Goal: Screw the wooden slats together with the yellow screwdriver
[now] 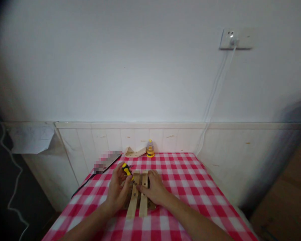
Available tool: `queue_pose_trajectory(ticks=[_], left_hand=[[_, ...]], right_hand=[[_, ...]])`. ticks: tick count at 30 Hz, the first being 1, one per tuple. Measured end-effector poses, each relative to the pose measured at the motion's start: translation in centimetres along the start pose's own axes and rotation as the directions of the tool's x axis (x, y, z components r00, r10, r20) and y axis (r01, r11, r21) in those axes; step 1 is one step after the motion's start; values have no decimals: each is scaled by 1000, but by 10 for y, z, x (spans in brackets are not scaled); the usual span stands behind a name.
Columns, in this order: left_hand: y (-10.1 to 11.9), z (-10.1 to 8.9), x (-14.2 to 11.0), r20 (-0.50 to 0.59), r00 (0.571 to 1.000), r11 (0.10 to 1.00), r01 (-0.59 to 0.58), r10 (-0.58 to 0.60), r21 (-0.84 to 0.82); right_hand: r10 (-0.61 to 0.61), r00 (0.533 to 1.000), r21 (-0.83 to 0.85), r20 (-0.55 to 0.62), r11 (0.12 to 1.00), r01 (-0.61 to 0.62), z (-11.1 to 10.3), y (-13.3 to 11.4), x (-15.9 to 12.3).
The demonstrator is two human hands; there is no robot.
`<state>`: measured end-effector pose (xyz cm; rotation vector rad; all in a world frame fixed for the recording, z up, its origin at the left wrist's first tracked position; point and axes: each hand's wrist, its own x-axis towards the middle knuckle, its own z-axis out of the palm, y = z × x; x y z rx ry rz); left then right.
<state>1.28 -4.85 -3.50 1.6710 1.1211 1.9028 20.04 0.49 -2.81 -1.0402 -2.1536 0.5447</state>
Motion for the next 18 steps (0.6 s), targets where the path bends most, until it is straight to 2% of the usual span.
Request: queue_pose_trajectory(ticks=[4,9,14,18], left_hand=[[-5,-3,-3,-38,999,1000,0,-1,-16],[-9,-8,1,-61,998,998,-18,22,66],[-12,-9,0,-57,997,995,-48,53,90],[-15,-10,-1,-20,1000,994,-21,23,110]], right_hand=[[37,999,-8,11,999,-37,-2,-2,-1],[18,1000,6,11,1000,-18,-3,-3,-4],[-17,1000,46,2,999,16,-2,-1,-4],[-15,1000,60,4,998,15,-3,-1,-3]])
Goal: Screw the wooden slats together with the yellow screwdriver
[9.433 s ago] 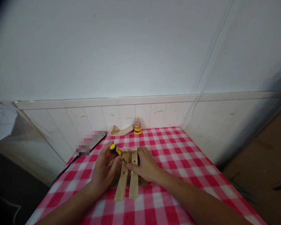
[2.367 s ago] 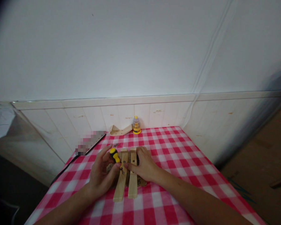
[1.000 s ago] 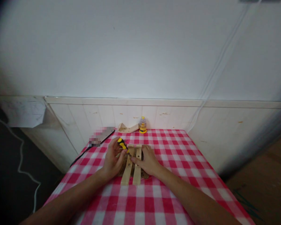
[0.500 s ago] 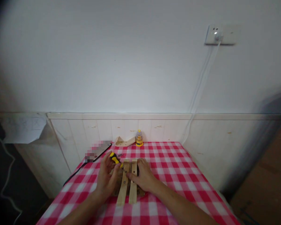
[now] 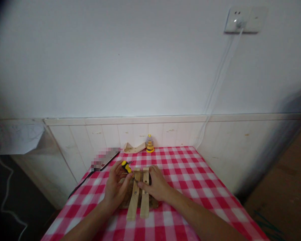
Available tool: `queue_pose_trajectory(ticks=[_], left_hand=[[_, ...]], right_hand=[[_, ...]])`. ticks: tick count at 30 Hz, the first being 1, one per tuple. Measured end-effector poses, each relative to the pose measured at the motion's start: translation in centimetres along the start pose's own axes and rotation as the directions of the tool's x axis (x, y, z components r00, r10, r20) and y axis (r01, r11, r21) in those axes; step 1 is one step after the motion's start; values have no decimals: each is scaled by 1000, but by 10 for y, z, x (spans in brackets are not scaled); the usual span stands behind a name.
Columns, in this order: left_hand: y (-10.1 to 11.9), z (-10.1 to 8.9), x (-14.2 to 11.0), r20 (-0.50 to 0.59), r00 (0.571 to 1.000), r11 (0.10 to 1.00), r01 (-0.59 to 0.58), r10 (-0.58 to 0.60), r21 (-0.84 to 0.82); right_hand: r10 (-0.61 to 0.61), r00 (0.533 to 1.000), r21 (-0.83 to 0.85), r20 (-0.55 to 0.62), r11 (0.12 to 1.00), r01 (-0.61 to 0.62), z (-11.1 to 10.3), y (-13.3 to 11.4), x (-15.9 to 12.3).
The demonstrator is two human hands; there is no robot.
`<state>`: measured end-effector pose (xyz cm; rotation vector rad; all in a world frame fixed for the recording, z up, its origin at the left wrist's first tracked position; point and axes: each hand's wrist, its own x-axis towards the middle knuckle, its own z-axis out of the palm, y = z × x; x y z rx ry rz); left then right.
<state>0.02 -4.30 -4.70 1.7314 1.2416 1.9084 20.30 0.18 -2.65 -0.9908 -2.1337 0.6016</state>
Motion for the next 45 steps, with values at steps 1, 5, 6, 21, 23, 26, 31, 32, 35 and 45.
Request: queue_pose_trajectory(ticks=[1,5,6,21,23,26,31,32,35,45], left_hand=[[-1,0,0,3,1000,1000,5,-5,4],[0,2,3,9,1000,1000,-3,3,11],[1,3,4,10,1000,1000,-6,6,11],[4,4,5,12,1000,1000,20,-20,14],[5,3,5,7,1000,999,21,-22,24],[4,2,4,-7,1000,999,11,-11,30],[4,2,3,5,1000,999,-5,4,36],[4,1,3,-1,1000,999,-3,3,48],[7,0,5,-15,1000,997,-8,9,78],[22,-3,14,73,996,998,48,-51,32]], right_hand=[[3,1000,2,3,1000,-3,0,0,0],[19,1000,3,6,1000,-19,-1,-1,0],[20,1000,6,8,1000,-20,-1,0,0],[150,983,83,-105,986,-141,3,-11,-8],[166,976,122,-143,981,-149,7,-14,-13],[165,980,170,-108,975,-145,8,-15,-17],[190,981,219,-46,960,-176,5,-12,-17],[194,980,218,-44,959,-180,4,-11,-17],[201,978,202,-46,961,-188,5,-10,-17],[190,981,209,-40,962,-178,5,-9,-17]])
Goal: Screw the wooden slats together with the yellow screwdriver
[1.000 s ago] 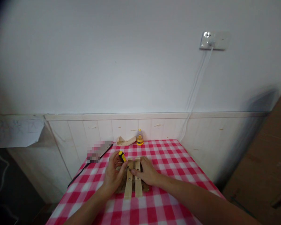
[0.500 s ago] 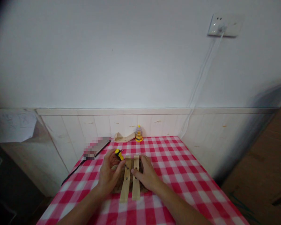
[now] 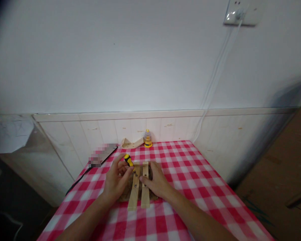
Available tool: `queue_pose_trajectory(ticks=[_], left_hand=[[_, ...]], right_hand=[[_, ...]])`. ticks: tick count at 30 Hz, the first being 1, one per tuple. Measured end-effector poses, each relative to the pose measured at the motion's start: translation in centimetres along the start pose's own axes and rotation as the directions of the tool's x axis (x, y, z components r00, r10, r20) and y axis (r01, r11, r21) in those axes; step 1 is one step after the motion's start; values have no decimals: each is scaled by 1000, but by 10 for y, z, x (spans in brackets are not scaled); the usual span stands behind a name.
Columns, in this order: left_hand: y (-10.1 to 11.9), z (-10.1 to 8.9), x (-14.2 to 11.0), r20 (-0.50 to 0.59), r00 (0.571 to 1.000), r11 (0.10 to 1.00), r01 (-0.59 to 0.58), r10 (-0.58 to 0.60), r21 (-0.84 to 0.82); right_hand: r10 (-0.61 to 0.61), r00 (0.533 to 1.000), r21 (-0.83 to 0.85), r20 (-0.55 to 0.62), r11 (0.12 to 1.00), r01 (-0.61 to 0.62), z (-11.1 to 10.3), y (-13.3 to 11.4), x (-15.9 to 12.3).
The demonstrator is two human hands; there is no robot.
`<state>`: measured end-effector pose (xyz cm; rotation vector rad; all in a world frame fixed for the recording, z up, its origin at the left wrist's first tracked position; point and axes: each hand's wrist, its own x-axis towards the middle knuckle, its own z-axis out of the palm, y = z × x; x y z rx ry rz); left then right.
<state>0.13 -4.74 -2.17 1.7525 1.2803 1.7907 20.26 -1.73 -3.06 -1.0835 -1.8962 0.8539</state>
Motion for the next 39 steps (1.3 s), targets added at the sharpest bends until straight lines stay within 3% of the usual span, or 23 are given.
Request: queue_pose_trajectory(ticks=[10,13,17,19,26,39], left_hand=[[-5,-1,-6,148,989,998,-2,11,-59],[-6,0,-7,96,995,996,29,-21,-81],[-2,0,-8,-60,992,982,97,-107,-159],[1,-2,-8,-65,989,975,116,-131,-191],[6,-5,-19,66,996,986,68,-59,-152],[5,-7,-18,50,996,997,-77,77,12]], right_hand=[[18,1000,-7,-13,1000,-18,-1,-4,-1],[20,1000,-15,-10,1000,-20,-1,-5,-1],[35,999,-21,1,999,-35,-1,-3,-1],[29,1000,-25,3,999,-29,-1,-2,-2],[7,1000,-43,-16,999,-8,-1,-6,-2],[29,1000,-60,-5,998,-29,-2,-13,-1]])
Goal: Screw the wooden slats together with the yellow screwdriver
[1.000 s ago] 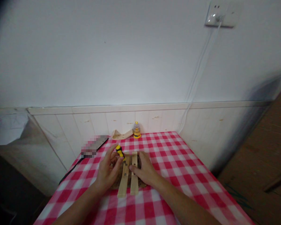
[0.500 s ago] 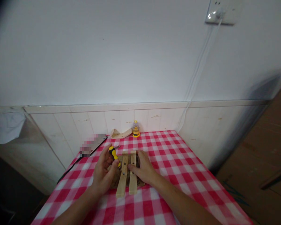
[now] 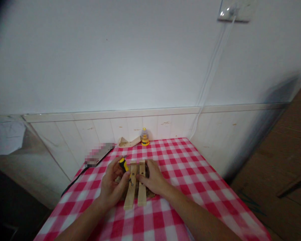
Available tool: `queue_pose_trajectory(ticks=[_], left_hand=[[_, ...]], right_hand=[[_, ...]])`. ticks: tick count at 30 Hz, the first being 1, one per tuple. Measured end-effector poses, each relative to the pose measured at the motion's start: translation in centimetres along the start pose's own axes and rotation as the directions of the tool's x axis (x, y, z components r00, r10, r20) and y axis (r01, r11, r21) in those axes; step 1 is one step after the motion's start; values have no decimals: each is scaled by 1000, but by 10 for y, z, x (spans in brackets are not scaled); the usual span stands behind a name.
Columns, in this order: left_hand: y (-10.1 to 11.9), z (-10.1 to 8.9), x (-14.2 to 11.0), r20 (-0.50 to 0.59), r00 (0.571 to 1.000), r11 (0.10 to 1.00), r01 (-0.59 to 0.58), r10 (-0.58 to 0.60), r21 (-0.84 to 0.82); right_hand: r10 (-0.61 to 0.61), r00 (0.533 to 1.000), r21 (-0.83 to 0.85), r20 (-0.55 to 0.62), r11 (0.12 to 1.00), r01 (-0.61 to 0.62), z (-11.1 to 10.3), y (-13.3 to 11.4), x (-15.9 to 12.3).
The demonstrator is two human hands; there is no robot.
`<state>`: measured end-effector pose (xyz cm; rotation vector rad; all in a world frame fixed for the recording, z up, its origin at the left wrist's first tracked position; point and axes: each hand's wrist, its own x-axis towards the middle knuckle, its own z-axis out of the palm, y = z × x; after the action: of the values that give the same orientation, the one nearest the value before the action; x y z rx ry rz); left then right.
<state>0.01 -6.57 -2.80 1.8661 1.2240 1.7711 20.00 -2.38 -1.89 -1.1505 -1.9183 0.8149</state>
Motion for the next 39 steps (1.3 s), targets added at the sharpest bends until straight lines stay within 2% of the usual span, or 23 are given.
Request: queue_pose_trajectory(ticks=[13,20,24,29,32,39], left_hand=[[3,7,3,-68,994,993,-82,88,87],[7,0,4,2,999,999,-33,33,25],[7,-4,5,1,1000,1000,5,-5,12],[3,-5,6,89,996,998,-22,17,63],[0,-6,6,152,988,999,0,-7,49],[-1,-9,1,185,982,999,34,-26,-42]], right_hand=[[-30,1000,-34,3,999,30,2,5,1],[-32,999,-71,-5,997,31,2,0,4],[-18,1000,-45,-17,999,17,2,-1,3],[-6,999,-20,-32,1000,5,3,2,3],[9,1000,-33,-30,999,-10,3,3,3],[-8,1000,-26,-18,1000,7,2,4,2]])
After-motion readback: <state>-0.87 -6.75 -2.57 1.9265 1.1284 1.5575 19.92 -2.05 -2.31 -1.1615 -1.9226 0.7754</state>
